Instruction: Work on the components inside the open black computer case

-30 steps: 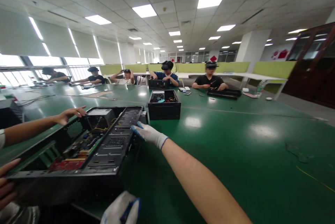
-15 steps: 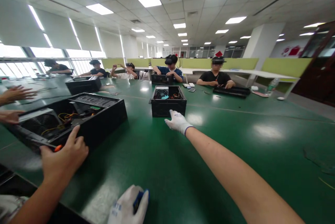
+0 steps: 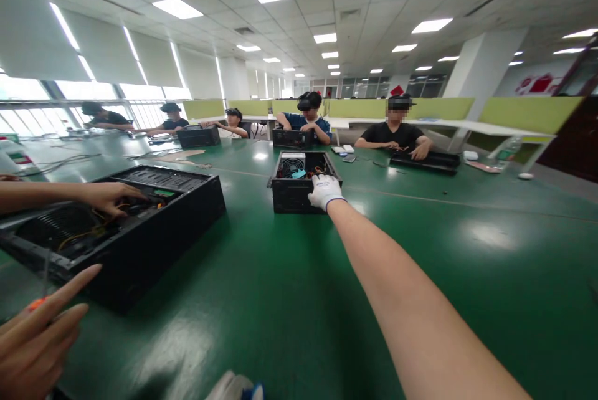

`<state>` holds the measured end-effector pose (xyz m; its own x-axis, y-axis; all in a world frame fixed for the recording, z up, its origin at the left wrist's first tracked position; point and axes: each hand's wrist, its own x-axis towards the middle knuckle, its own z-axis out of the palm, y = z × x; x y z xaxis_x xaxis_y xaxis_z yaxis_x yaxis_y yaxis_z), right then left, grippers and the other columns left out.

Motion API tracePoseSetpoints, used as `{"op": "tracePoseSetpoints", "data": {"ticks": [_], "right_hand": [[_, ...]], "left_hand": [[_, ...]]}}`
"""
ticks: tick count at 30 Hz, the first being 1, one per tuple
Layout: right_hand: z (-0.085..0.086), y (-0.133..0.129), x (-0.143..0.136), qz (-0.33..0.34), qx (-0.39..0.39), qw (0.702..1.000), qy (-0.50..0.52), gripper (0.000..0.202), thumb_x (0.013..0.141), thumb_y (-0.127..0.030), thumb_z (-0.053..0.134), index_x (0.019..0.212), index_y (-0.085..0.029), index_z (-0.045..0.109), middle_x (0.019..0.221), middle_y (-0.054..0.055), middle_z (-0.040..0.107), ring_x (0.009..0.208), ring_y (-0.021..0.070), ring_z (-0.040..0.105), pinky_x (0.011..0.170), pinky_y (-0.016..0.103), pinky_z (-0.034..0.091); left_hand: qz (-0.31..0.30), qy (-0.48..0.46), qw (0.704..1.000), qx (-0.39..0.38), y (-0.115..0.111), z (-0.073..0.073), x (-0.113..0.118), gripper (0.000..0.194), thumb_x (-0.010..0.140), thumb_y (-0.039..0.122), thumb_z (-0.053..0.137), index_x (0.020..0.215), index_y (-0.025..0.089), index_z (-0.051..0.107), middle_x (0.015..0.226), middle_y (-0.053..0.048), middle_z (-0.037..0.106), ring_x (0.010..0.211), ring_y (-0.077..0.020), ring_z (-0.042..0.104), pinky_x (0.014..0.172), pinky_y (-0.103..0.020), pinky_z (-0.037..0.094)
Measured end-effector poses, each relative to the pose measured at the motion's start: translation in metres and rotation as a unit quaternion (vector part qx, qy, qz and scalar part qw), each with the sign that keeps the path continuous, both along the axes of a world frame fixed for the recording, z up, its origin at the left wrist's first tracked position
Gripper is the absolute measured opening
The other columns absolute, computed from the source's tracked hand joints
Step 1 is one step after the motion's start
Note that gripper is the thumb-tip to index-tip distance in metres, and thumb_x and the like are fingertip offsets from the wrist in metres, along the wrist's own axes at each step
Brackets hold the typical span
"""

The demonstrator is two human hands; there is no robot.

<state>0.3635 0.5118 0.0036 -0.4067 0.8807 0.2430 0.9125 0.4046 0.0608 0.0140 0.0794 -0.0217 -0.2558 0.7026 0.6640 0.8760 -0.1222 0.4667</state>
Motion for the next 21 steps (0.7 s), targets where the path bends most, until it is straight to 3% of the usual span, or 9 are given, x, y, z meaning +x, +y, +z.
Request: {"op": "tracePoseSetpoints", "data": {"ticks": [3,5,8,10,11,13,15,18,21], "right_hand": [[0.002,-0.006,0.003,0.008,0.007,1.000,-0.012,0.057,0.088,-0.041,0.053,0.136,-0.010,0.055,0.136,0.022,0.058,0.122,0.0324,0.052,0.102,0.042,0.035],[0.004,-0.016,0.006,0.014,0.017,1.000,-0.017,0.052,0.090,-0.041,0.052,0.131,-0.011,0.058,0.133,0.022,0.060,0.120,0.0329,0.052,0.099,0.041,0.037],[0.007,-0.039,0.015,0.026,0.032,0.999,-0.025,0.049,0.092,-0.045,0.051,0.125,-0.011,0.061,0.131,0.022,0.060,0.120,0.0344,0.051,0.097,0.043,0.038],[0.008,-0.059,0.024,0.040,0.036,0.998,-0.031,0.049,0.092,-0.048,0.051,0.123,-0.011,0.063,0.128,0.022,0.062,0.118,0.0342,0.053,0.097,0.043,0.038],[0.009,-0.070,0.029,0.048,0.037,0.998,-0.034,0.050,0.092,-0.050,0.052,0.122,-0.012,0.064,0.126,0.021,0.063,0.116,0.0337,0.054,0.096,0.043,0.039],[0.011,-0.095,0.040,0.063,0.039,0.997,-0.038,0.050,0.093,-0.052,0.051,0.119,-0.013,0.065,0.121,0.020,0.066,0.112,0.0323,0.057,0.093,0.041,0.041],[0.013,-0.122,0.052,0.078,0.041,0.995,-0.037,0.050,0.094,-0.055,0.049,0.115,-0.013,0.067,0.115,0.018,0.069,0.107,0.0306,0.060,0.090,0.038,0.042],[0.014,-0.167,0.071,0.094,0.044,0.994,-0.031,0.053,0.095,-0.059,0.045,0.110,-0.014,0.068,0.108,0.016,0.071,0.102,0.0285,0.063,0.088,0.037,0.043],[0.013,-0.213,0.091,0.112,0.046,0.992,-0.015,0.053,0.096,-0.061,0.044,0.106,-0.016,0.069,0.102,0.014,0.072,0.097,0.0272,0.065,0.085,0.036,0.044]], "left_hand": [[0.004,0.033,0.999,0.008,0.010,0.023,-0.012,0.029,0.089,0.044,0.044,0.103,0.041,0.069,0.066,0.001,0.066,0.070,-0.0248,0.075,0.044,-0.032,0.058],[-0.012,0.054,0.998,0.005,0.017,0.038,-0.014,0.033,0.092,0.045,0.038,0.094,0.036,0.070,0.075,0.001,0.068,0.078,-0.0238,0.075,0.054,-0.034,0.062],[-0.047,0.081,0.996,-0.009,0.026,0.040,0.022,0.037,0.095,0.047,0.037,0.087,0.032,0.069,0.078,0.000,0.066,0.089,-0.0213,0.074,0.068,-0.033,0.064],[-0.019,0.061,0.998,-0.031,0.027,0.019,0.077,0.039,0.101,0.045,0.034,0.094,0.032,0.069,0.085,0.000,0.066,0.094,-0.0198,0.072,0.069,-0.031,0.062],[0.006,0.048,0.998,-0.037,0.025,0.003,0.108,0.035,0.103,0.043,0.036,0.100,0.031,0.069,0.093,-0.001,0.067,0.099,-0.0201,0.070,0.072,-0.032,0.061],[-0.008,0.051,0.997,-0.055,0.018,-0.035,0.169,0.023,0.096,0.043,0.059,0.111,0.026,0.066,0.108,-0.006,0.068,0.096,-0.0198,0.067,0.075,-0.033,0.059],[-0.014,0.052,0.996,-0.068,0.008,-0.070,0.211,0.024,0.096,0.041,0.061,0.112,0.023,0.065,0.109,-0.006,0.068,0.091,-0.0173,0.066,0.075,-0.032,0.059],[-0.012,0.048,0.995,-0.090,-0.001,-0.103,0.236,0.018,0.097,0.038,0.058,0.091,0.022,0.066,0.082,-0.001,0.067,0.069,-0.0142,0.067,0.062,-0.027,0.056],[-0.029,0.022,0.994,-0.105,-0.003,-0.107,0.237,0.023,0.097,0.037,0.055,0.082,0.023,0.065,0.074,0.000,0.066,0.065,-0.0156,0.068,0.059,-0.027,0.056]]}}
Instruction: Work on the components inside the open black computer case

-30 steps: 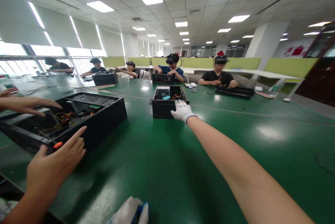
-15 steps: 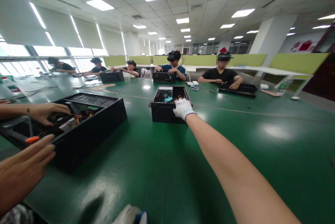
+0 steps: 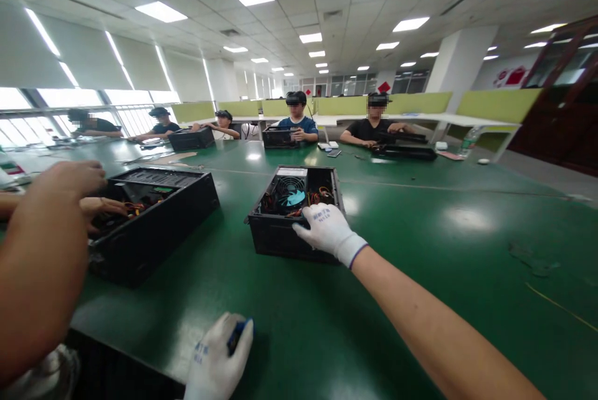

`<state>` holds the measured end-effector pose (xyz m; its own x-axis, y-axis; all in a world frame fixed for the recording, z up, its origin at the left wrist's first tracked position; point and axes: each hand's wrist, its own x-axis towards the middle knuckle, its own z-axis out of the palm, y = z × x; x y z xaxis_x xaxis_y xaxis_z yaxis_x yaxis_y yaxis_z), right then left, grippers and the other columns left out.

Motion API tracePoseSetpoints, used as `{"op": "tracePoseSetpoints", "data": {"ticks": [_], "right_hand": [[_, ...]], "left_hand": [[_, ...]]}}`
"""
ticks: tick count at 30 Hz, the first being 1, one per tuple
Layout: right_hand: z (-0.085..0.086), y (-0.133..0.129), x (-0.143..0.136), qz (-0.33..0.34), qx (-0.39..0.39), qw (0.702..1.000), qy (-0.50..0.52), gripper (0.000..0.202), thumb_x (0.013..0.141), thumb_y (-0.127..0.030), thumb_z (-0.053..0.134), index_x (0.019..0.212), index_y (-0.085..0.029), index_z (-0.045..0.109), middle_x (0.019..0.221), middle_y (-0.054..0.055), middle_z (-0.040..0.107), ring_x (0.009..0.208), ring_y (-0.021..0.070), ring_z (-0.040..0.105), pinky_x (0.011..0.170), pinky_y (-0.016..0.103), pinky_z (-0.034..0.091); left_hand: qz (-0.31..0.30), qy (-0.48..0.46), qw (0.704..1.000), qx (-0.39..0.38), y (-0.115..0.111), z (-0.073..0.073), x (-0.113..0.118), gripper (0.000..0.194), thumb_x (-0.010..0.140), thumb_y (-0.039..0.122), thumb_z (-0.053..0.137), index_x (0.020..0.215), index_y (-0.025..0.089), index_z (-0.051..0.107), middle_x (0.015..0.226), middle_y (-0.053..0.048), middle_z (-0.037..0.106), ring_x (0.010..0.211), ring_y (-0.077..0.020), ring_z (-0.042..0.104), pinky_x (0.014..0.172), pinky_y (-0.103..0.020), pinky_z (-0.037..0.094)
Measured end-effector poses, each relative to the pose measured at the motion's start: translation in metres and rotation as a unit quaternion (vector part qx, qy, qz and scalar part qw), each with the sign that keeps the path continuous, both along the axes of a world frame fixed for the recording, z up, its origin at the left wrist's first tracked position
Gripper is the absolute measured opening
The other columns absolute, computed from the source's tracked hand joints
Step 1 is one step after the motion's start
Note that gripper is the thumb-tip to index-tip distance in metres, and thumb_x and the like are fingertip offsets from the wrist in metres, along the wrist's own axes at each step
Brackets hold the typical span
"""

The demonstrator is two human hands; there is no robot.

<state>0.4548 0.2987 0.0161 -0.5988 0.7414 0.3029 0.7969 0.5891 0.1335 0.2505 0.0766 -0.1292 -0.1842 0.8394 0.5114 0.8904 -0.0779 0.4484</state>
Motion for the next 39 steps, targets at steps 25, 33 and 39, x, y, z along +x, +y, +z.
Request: {"op": "tracePoseSetpoints", "data": {"ticks": [25,33,39], "right_hand": [[0.013,-0.223,0.090,0.190,-0.089,0.975,0.067,0.029,0.095,-0.048,0.054,0.096,-0.025,0.072,0.085,0.010,0.071,0.077,0.0235,0.063,0.073,0.036,0.045],[0.034,-0.202,0.089,0.210,-0.160,0.962,0.068,0.031,0.094,-0.053,0.058,0.100,-0.026,0.073,0.089,0.006,0.072,0.082,0.0210,0.064,0.077,0.032,0.046],[0.020,-0.133,0.055,0.150,-0.064,0.977,-0.136,0.039,0.086,-0.048,0.070,0.112,-0.018,0.068,0.104,0.014,0.068,0.095,0.0301,0.064,0.080,0.040,0.046]], "left_hand": [[-0.198,0.265,0.943,0.040,-0.047,0.146,0.049,0.028,0.096,0.034,0.054,0.070,0.026,0.056,0.067,0.000,0.059,0.054,-0.0164,0.057,0.050,-0.032,0.034],[-0.212,0.253,0.943,0.036,-0.060,0.144,0.051,0.024,0.095,0.034,0.057,0.072,0.027,0.056,0.069,0.000,0.060,0.055,-0.0163,0.057,0.052,-0.033,0.034],[-0.184,0.241,0.952,0.039,-0.061,0.142,0.054,0.029,0.094,0.035,0.057,0.067,0.026,0.054,0.066,0.001,0.058,0.056,-0.0162,0.056,0.052,-0.033,0.034]]}}
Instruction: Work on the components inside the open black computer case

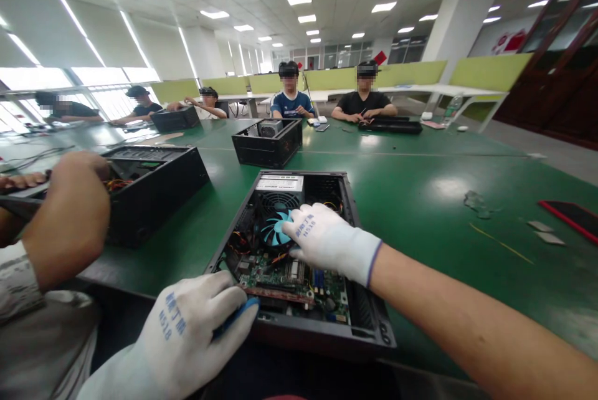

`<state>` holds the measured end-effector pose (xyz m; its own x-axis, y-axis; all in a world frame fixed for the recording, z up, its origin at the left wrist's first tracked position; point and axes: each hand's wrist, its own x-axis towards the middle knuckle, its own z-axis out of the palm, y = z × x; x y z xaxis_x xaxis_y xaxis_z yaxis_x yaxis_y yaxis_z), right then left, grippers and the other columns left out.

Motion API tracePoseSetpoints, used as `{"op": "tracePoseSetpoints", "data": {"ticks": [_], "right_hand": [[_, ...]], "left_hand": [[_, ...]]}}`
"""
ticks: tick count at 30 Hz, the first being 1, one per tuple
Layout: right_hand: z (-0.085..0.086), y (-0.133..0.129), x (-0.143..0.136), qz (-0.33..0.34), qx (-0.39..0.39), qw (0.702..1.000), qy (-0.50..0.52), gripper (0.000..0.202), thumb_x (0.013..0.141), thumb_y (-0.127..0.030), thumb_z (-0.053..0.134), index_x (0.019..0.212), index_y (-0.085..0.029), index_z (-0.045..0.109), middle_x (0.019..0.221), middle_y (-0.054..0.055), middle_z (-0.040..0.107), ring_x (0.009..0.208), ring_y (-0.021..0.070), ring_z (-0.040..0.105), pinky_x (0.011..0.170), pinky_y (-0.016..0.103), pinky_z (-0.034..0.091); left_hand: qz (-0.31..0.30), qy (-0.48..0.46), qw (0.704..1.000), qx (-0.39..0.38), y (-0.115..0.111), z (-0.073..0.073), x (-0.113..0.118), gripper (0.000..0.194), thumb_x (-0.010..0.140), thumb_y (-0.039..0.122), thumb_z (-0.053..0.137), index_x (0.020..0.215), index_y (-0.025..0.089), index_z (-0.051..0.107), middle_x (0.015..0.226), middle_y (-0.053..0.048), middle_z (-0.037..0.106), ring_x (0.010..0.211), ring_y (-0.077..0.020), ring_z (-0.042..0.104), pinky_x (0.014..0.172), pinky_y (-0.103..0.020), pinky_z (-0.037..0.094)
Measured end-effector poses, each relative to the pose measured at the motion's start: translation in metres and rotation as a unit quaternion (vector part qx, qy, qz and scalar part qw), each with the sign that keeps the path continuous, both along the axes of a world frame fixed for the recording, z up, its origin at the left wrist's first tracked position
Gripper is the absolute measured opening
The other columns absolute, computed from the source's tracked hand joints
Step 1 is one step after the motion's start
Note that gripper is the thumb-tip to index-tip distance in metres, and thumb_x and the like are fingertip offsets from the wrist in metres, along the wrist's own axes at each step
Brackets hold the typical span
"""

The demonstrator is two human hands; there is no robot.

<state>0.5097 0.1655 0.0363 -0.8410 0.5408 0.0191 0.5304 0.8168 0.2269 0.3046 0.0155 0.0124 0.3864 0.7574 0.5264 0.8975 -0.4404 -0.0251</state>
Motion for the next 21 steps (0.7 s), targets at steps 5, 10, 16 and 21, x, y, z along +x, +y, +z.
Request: {"op": "tracePoseSetpoints", "data": {"ticks": [5,10,16,21], "right_hand": [[-0.019,0.025,-0.022,0.031,0.022,0.996,-0.077,0.025,0.091,-0.034,0.062,0.110,-0.019,0.068,0.107,0.013,0.067,0.099,0.0315,0.063,0.078,0.041,0.046],[-0.026,0.026,-0.021,0.050,0.030,0.994,-0.091,0.021,0.094,-0.019,0.050,0.102,-0.018,0.069,0.102,0.012,0.067,0.097,0.0295,0.062,0.077,0.041,0.044],[-0.013,0.015,-0.005,0.056,0.046,0.996,-0.048,0.016,0.092,-0.019,0.051,0.099,-0.019,0.066,0.096,0.010,0.066,0.092,0.0283,0.061,0.074,0.039,0.040],[0.008,0.002,0.014,0.025,0.049,0.998,-0.031,0.015,0.092,-0.024,0.053,0.101,-0.021,0.064,0.092,0.010,0.065,0.083,0.0250,0.062,0.071,0.036,0.038]], "left_hand": [[0.012,-0.014,1.000,0.005,-0.002,-0.001,0.001,0.028,0.093,0.033,0.058,0.066,0.026,0.054,0.066,0.001,0.057,0.056,-0.0168,0.055,0.052,-0.034,0.034],[0.017,-0.024,1.000,0.004,-0.001,-0.002,0.002,0.028,0.092,0.033,0.059,0.066,0.026,0.053,0.067,0.002,0.057,0.056,-0.0167,0.055,0.053,-0.034,0.033],[0.011,-0.037,0.999,0.000,-0.002,-0.002,0.002,0.026,0.092,0.032,0.059,0.067,0.026,0.053,0.066,0.002,0.056,0.057,-0.0174,0.055,0.053,-0.033,0.035],[0.010,-0.046,0.999,-0.001,-0.002,-0.002,0.002,0.025,0.092,0.033,0.059,0.068,0.026,0.054,0.069,0.001,0.058,0.058,-0.0176,0.056,0.054,-0.034,0.035]]}}
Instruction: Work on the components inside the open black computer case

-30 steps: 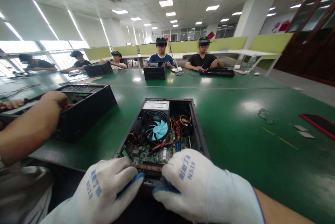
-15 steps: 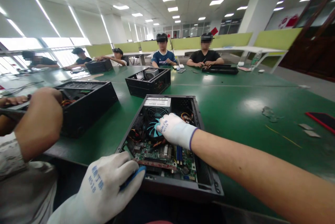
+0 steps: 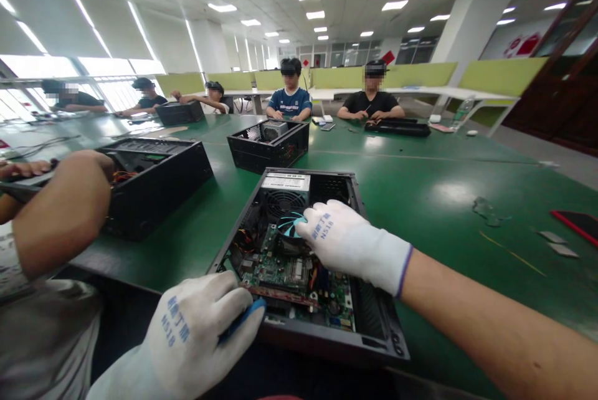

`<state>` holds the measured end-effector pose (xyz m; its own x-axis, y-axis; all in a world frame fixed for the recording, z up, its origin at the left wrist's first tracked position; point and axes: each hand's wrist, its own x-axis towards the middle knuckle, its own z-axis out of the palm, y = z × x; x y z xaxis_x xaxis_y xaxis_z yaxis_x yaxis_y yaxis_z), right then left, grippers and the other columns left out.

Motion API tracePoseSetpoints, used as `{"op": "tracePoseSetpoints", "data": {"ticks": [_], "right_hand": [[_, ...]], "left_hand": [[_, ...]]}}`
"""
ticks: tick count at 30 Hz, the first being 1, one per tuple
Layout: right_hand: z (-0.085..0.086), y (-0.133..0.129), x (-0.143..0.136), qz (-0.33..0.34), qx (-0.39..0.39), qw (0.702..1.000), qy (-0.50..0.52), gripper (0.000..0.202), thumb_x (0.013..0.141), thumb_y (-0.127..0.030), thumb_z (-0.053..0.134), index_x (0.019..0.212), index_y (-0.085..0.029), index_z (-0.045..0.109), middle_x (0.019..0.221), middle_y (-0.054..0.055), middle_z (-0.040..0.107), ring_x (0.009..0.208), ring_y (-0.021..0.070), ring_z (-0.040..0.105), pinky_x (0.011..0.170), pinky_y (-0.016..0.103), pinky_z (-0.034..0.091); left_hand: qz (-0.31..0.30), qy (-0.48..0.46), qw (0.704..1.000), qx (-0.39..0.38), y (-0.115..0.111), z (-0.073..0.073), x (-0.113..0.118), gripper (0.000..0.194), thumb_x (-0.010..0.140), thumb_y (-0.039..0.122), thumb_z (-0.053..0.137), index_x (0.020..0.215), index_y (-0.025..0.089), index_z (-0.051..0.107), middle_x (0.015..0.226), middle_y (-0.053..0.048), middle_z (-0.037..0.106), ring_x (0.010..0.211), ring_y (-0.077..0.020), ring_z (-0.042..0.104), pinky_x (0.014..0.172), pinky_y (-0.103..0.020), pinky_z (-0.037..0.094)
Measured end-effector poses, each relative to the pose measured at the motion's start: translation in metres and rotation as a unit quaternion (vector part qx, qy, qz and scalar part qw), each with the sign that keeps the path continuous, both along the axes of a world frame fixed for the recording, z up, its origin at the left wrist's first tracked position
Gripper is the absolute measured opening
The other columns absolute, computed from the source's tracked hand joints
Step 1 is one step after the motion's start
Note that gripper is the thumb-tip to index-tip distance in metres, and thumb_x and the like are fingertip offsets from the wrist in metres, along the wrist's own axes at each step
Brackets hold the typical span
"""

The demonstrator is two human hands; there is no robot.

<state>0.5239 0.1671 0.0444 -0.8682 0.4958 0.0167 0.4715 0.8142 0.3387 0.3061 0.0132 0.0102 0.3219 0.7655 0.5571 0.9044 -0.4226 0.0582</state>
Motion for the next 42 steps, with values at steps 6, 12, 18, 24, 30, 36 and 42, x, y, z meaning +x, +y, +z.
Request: {"op": "tracePoseSetpoints", "data": {"ticks": [6,12,18,24,30,36,42], "right_hand": [[0.016,0.000,0.017,-0.139,-0.024,0.990,-0.008,0.032,0.100,-0.034,0.038,0.099,-0.016,0.065,0.090,0.013,0.070,0.084,0.0250,0.065,0.072,0.035,0.041],[0.012,0.023,0.020,-0.173,0.036,0.983,-0.051,0.042,0.100,-0.026,0.029,0.111,-0.013,0.068,0.109,0.019,0.068,0.091,0.0303,0.066,0.067,0.036,0.042],[0.008,0.048,0.011,-0.268,0.020,0.963,0.016,0.043,0.099,-0.027,0.030,0.115,-0.011,0.066,0.114,0.022,0.068,0.099,0.0324,0.067,0.077,0.040,0.047],[0.002,0.070,-0.010,-0.358,-0.024,0.927,0.107,0.047,0.102,-0.041,0.031,0.116,-0.010,0.063,0.107,0.022,0.072,0.102,0.0314,0.069,0.085,0.040,0.048],[0.001,0.081,-0.014,-0.324,-0.063,0.937,0.109,0.044,0.099,-0.044,0.038,0.112,-0.012,0.065,0.111,0.020,0.072,0.102,0.0287,0.070,0.084,0.035,0.048],[0.001,0.079,0.006,-0.238,-0.061,0.967,0.068,0.047,0.091,-0.052,0.047,0.113,-0.015,0.067,0.115,0.018,0.071,0.103,0.0294,0.067,0.085,0.036,0.048],[0.001,0.078,0.002,-0.275,-0.028,0.961,0.028,0.046,0.092,-0.051,0.045,0.114,-0.018,0.068,0.113,0.018,0.072,0.107,0.0328,0.066,0.084,0.042,0.045]], "left_hand": [[0.002,-0.003,1.000,-0.007,0.000,-0.001,0.000,0.026,0.092,0.034,0.059,0.068,0.026,0.053,0.069,0.002,0.058,0.058,-0.0177,0.057,0.054,-0.034,0.035],[0.009,0.010,1.000,0.007,0.000,-0.002,0.001,0.027,0.092,0.034,0.058,0.067,0.026,0.053,0.066,0.002,0.056,0.056,-0.0178,0.056,0.053,-0.034,0.033],[-0.002,0.002,1.000,0.019,0.000,-0.002,0.000,0.027,0.092,0.032,0.059,0.067,0.026,0.052,0.066,0.002,0.055,0.055,-0.0166,0.055,0.053,-0.033,0.033],[-0.004,0.005,1.000,0.015,0.001,-0.002,0.000,0.025,0.092,0.032,0.059,0.069,0.026,0.054,0.067,0.002,0.056,0.056,-0.0169,0.055,0.053,-0.033,0.033],[-0.002,0.005,1.000,0.012,0.001,0.000,0.001,0.025,0.092,0.031,0.059,0.068,0.026,0.055,0.066,0.001,0.056,0.056,-0.0165,0.055,0.054,-0.033,0.033],[0.000,0.009,1.000,0.010,0.001,-0.001,0.000,0.024,0.091,0.031,0.060,0.068,0.026,0.054,0.067,0.001,0.056,0.057,-0.0170,0.055,0.054,-0.034,0.032],[-0.002,0.011,1.000,0.008,0.001,-0.002,-0.001,0.023,0.091,0.031,0.061,0.069,0.027,0.054,0.067,0.001,0.056,0.057,-0.0172,0.055,0.054,-0.034,0.031]]}}
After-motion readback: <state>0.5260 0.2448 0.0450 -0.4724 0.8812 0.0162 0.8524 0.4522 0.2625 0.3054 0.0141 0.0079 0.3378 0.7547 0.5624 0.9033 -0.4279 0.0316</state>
